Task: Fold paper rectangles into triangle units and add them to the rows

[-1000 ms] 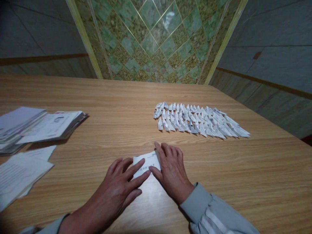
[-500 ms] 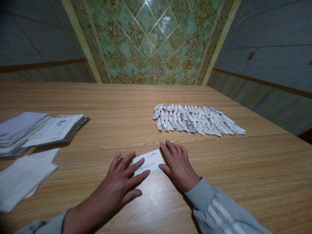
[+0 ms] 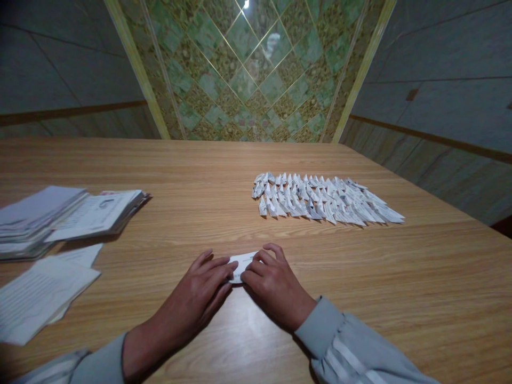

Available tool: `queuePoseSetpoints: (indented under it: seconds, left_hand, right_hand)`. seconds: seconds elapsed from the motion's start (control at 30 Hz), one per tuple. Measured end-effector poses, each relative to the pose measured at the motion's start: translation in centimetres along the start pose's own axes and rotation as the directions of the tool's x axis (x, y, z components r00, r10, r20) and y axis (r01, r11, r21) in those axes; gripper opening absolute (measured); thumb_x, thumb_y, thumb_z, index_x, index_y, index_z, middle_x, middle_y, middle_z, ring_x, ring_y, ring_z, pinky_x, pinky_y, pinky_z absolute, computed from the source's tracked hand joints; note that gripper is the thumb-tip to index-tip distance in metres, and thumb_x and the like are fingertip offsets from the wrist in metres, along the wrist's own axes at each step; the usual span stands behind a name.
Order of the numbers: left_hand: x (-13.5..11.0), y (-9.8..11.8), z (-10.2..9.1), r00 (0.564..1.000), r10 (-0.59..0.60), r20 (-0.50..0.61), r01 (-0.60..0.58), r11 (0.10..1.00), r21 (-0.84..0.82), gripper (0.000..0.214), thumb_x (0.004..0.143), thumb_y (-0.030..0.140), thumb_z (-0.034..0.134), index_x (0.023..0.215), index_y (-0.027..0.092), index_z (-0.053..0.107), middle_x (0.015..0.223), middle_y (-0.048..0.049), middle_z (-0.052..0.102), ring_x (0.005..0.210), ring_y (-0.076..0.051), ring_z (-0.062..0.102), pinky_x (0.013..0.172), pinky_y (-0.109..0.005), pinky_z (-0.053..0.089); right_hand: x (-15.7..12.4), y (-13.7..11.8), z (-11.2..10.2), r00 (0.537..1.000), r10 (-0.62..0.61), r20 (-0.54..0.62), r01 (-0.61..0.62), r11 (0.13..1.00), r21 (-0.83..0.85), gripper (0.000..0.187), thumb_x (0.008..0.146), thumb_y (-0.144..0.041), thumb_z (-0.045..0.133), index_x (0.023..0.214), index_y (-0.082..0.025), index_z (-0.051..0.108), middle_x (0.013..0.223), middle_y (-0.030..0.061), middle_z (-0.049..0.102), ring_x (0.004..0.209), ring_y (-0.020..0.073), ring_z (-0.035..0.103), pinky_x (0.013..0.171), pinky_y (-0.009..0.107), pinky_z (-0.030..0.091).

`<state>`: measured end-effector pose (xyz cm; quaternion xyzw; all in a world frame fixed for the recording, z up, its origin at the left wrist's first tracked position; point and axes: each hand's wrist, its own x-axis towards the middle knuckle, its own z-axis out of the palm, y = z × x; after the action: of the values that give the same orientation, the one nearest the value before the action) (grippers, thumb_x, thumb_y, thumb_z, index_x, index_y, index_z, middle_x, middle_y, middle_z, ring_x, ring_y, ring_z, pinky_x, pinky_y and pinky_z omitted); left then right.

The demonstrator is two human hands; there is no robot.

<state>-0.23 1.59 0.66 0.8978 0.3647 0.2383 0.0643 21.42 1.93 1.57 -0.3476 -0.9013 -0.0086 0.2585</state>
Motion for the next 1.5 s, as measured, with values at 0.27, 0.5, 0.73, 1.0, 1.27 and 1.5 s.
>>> queuePoseSetpoints:
  seconds: [0.27, 0.5, 0.73, 1.0, 1.27, 1.5]
  left_hand:
    - [0.2, 0.4, -0.5, 0.966, 0.159, -0.205, -0.144, 0.986, 0.086, 0.015, 0.098, 0.021, 0.054, 0.101, 0.02, 0.069, 0.099, -0.0038, 0.077, 0.097, -0.023, 0.069, 0.104, -0.051, 0.043]
    - [0.1, 0.2, -1.1, 0.935, 0.203, -0.291, -0.176, 0.977, 0.117, 0.02, 0.101, 0.019, 0.048, 0.097, 0.017, 0.068, 0.091, -0.0018, 0.079, 0.093, -0.023, 0.072, 0.102, -0.048, 0.043]
    - [-0.2, -0.8, -1.4, 0.936, 0.191, -0.296, -0.153, 0.977, 0.147, 0.015, 0.099, 0.015, 0.051, 0.102, 0.017, 0.065, 0.097, -0.0039, 0.079, 0.099, -0.025, 0.071, 0.102, -0.05, 0.042]
    - [-0.3, -1.3, -1.2, 0.97, -0.012, -0.244, -0.025, 0.988, -0.149, 0.043, 0.091, 0.029, 0.064, 0.13, 0.019, 0.049, 0.138, -0.0154, 0.059, 0.126, -0.027, 0.055, 0.102, -0.044, 0.049]
    - [-0.1, -0.5, -1.2, 0.97, 0.179, -0.164, -0.203, 0.969, -0.144, 0.023, 0.091, 0.013, 0.053, 0.112, 0.021, 0.055, 0.12, -0.0112, 0.066, 0.109, -0.024, 0.061, 0.093, -0.04, 0.049]
    - [-0.2, -0.5, -0.5, 0.982, 0.187, 0.014, -0.183, 0.973, -0.14, 0.019, 0.096, 0.012, 0.044, 0.095, 0.019, 0.061, 0.092, -0.0068, 0.07, 0.085, -0.02, 0.062, 0.077, -0.033, 0.049]
  right_hand:
    - [0.7, -1.5, -0.2, 0.997, -0.038, -0.06, 0.036, 0.999, -0.041, 0.024, 0.099, -0.019, 0.051, 0.077, -0.018, 0.062, 0.07, 0.0008, 0.065, 0.076, 0.0163, 0.053, 0.095, 0.04, 0.035]
    - [0.5, -0.6, -0.9, 0.995, -0.045, -0.084, 0.039, 0.997, -0.072, 0.021, 0.099, -0.021, 0.053, 0.084, -0.021, 0.066, 0.072, -0.0005, 0.067, 0.08, 0.017, 0.054, 0.1, 0.043, 0.031]
    - [0.5, 0.7, -1.7, 0.99, -0.036, -0.139, 0.023, 0.995, -0.092, 0.02, 0.1, -0.021, 0.053, 0.089, -0.022, 0.07, 0.079, 0.0003, 0.07, 0.085, 0.0188, 0.053, 0.097, 0.042, 0.032]
    - [-0.2, 1.7, -2.0, 0.964, 0.056, -0.26, -0.057, 0.998, 0.004, 0.022, 0.1, -0.026, 0.049, 0.096, -0.02, 0.069, 0.077, 0.0039, 0.06, 0.077, 0.0189, 0.049, 0.075, 0.035, 0.034]
    - [0.4, 0.6, -1.6, 0.984, -0.002, -0.179, 0.009, 0.999, 0.04, 0.02, 0.098, -0.023, 0.048, 0.09, -0.019, 0.066, 0.076, 0.0032, 0.065, 0.077, 0.0186, 0.049, 0.082, 0.038, 0.034]
    - [0.0, 1.2, -0.8, 0.998, 0.019, 0.068, -0.018, 1.0, -0.017, 0.019, 0.097, -0.02, 0.052, 0.085, -0.02, 0.066, 0.081, 0.0032, 0.063, 0.082, 0.019, 0.048, 0.084, 0.037, 0.033]
